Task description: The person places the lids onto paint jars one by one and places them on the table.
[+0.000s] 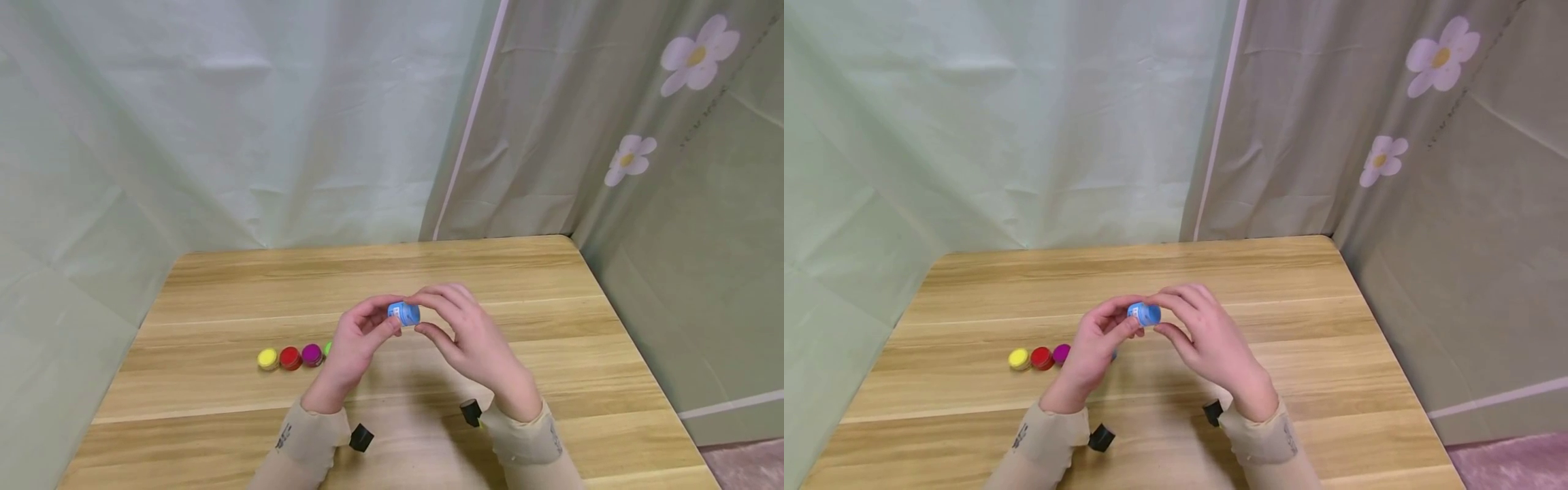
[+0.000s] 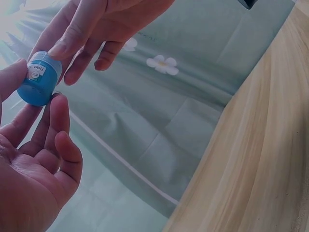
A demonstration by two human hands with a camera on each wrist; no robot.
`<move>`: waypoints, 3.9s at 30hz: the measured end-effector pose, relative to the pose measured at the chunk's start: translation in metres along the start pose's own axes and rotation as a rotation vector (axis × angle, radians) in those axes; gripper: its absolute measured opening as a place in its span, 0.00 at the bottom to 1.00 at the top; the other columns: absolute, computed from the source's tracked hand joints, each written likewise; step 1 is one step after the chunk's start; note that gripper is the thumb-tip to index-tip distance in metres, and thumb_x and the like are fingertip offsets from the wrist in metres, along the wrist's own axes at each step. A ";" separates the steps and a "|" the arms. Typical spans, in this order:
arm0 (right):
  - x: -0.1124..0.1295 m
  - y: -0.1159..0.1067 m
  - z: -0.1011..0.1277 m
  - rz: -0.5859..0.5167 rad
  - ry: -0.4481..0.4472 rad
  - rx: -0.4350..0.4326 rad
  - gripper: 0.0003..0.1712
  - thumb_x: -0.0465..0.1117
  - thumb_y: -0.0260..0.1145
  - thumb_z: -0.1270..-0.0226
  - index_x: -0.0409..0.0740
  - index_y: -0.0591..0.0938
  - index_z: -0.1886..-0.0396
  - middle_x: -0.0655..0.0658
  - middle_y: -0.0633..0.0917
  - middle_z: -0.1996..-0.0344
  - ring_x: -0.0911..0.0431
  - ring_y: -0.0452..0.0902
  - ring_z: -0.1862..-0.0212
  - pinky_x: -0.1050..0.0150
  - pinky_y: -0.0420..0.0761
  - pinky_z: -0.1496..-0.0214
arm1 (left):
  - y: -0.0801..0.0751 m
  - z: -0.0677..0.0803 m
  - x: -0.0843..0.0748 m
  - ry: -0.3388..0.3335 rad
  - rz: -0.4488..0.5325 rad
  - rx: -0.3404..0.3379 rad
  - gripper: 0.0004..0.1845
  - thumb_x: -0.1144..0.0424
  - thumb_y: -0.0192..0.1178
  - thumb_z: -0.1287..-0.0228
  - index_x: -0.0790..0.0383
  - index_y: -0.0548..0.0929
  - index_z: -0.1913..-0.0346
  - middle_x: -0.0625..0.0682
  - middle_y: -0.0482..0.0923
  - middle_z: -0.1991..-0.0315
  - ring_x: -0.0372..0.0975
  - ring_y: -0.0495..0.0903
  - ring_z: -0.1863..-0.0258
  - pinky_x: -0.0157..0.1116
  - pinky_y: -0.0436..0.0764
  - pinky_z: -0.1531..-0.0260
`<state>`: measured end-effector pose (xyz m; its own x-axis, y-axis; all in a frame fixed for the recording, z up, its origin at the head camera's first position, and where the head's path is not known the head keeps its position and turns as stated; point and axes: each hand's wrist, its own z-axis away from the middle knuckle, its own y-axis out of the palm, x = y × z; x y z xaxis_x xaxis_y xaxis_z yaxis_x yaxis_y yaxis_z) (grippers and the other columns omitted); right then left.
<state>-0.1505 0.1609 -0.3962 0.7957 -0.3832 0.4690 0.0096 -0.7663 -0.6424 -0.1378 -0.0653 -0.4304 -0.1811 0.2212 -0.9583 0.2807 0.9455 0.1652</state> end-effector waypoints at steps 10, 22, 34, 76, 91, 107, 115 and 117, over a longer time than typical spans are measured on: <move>0.001 0.001 -0.001 0.015 0.032 0.003 0.21 0.39 0.76 0.29 0.45 0.85 0.38 0.50 0.87 0.43 0.51 0.78 0.38 0.54 0.77 0.35 | -0.001 0.001 0.000 -0.018 -0.036 -0.001 0.19 0.68 0.66 0.24 0.71 0.82 0.35 0.54 0.83 0.47 0.42 0.81 0.55 0.36 0.85 0.51; 0.003 0.002 0.000 0.046 0.130 -0.006 0.15 0.49 0.77 0.29 0.48 0.86 0.49 0.55 0.87 0.53 0.54 0.78 0.42 0.54 0.79 0.38 | -0.005 0.002 0.002 0.020 -0.094 0.032 0.20 0.68 0.70 0.27 0.67 0.83 0.35 0.53 0.83 0.49 0.46 0.80 0.54 0.34 0.84 0.54; 0.004 -0.001 0.004 0.044 0.254 0.017 0.21 0.52 0.73 0.25 0.49 0.83 0.39 0.53 0.87 0.48 0.53 0.78 0.41 0.50 0.80 0.42 | -0.004 0.003 0.001 -0.001 -0.106 0.019 0.19 0.68 0.68 0.25 0.66 0.84 0.35 0.53 0.82 0.50 0.45 0.80 0.55 0.35 0.84 0.52; 0.004 0.004 0.002 0.083 0.213 0.145 0.18 0.55 0.65 0.21 0.48 0.80 0.45 0.55 0.85 0.54 0.56 0.77 0.47 0.56 0.80 0.52 | -0.006 0.000 0.009 0.149 -0.121 0.045 0.20 0.65 0.76 0.33 0.74 0.87 0.43 0.50 0.88 0.47 0.41 0.84 0.55 0.33 0.86 0.53; 0.006 0.004 0.001 0.045 0.222 -0.021 0.18 0.44 0.68 0.20 0.45 0.83 0.36 0.54 0.88 0.56 0.53 0.80 0.45 0.52 0.82 0.47 | -0.006 0.001 0.003 0.024 -0.067 -0.017 0.22 0.73 0.75 0.35 0.72 0.83 0.40 0.53 0.87 0.50 0.42 0.86 0.54 0.36 0.87 0.51; -0.003 -0.005 0.003 0.047 0.198 -0.069 0.18 0.48 0.61 0.15 0.48 0.84 0.34 0.55 0.87 0.58 0.56 0.82 0.50 0.54 0.85 0.54 | -0.037 0.002 0.003 -0.083 -0.451 0.012 0.22 0.66 0.77 0.34 0.56 0.81 0.41 0.48 0.89 0.46 0.45 0.84 0.47 0.52 0.79 0.39; -0.015 -0.010 0.010 0.086 0.281 0.002 0.16 0.46 0.62 0.15 0.48 0.85 0.36 0.53 0.87 0.58 0.56 0.82 0.53 0.52 0.85 0.54 | -0.053 0.001 0.020 -0.096 -0.878 0.175 0.17 0.62 0.81 0.39 0.51 0.84 0.52 0.43 0.84 0.51 0.47 0.81 0.47 0.52 0.78 0.39; -0.018 -0.010 0.014 0.097 0.309 0.028 0.16 0.45 0.62 0.15 0.48 0.85 0.36 0.52 0.87 0.57 0.56 0.82 0.53 0.52 0.84 0.53 | -0.055 0.002 0.026 -0.080 -0.966 0.216 0.16 0.60 0.83 0.42 0.51 0.86 0.55 0.45 0.83 0.50 0.49 0.79 0.44 0.53 0.77 0.37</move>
<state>-0.1564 0.1828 -0.4066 0.5721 -0.5956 0.5639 -0.0373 -0.7057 -0.7076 -0.1560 -0.1120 -0.4651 -0.3609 -0.6455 -0.6731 0.2134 0.6455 -0.7334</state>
